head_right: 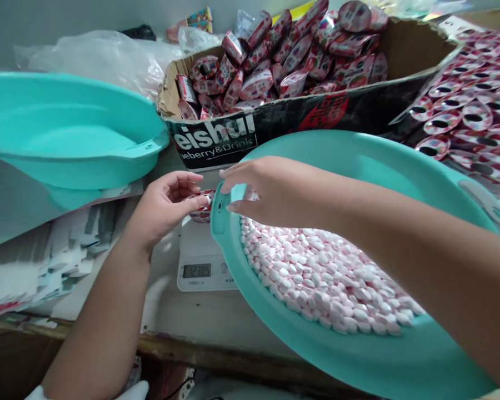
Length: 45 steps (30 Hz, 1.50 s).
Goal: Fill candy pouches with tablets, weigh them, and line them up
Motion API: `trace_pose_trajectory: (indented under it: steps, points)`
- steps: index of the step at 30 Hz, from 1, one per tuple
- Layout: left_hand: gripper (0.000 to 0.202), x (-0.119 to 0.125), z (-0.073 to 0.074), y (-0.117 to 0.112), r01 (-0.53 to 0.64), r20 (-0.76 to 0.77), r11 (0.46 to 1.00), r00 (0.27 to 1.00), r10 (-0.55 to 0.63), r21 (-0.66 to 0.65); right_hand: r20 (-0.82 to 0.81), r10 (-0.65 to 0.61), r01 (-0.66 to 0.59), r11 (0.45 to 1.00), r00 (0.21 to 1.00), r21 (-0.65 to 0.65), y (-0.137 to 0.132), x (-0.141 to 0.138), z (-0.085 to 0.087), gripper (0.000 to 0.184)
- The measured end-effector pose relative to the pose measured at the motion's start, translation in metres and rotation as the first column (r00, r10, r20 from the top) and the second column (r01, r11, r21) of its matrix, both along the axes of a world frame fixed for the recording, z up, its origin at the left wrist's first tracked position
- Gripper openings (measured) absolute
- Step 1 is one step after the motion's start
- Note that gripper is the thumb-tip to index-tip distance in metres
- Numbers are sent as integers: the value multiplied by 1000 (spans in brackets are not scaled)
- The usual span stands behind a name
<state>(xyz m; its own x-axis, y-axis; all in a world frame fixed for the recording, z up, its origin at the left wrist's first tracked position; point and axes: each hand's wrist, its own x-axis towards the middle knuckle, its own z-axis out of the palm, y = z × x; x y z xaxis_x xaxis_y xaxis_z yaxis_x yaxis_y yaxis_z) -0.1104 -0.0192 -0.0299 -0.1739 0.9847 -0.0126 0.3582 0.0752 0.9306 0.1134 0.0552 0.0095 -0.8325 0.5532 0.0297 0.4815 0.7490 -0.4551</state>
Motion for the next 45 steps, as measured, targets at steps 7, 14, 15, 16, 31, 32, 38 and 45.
trace_pose_trajectory:
  steps: [7,14,15,16,31,32,38,45]
  points:
    - [38,1,-11,11,208,388,952,915,-108,-224,39,-31,31,999,999,-13,-1,-1,2,35]
    - [29,-1,-15,16,190,371,961,923,-105,-201,19,-32,33,999,999,-25,-3,-2,0,34]
    - [28,-1,-16,16,186,365,962,925,-103,-199,18,-32,33,999,999,-24,-3,-1,0,34]
    - [28,-1,-16,15,175,356,964,930,-95,-201,16,-32,32,999,999,-22,-3,-1,0,34]
    - [35,-24,-13,2,297,533,933,833,-148,-206,43,42,-40,998,998,-48,-1,4,7,42]
    - [35,-22,-14,3,281,518,937,844,-139,-206,46,40,-37,998,998,-50,-1,4,7,42]
    - [43,-5,-20,2,186,434,963,897,-85,-196,44,29,-26,998,999,-63,1,4,3,43]
    - [42,-11,-18,2,273,560,948,817,-138,-164,34,31,-29,998,999,-55,1,3,2,47]
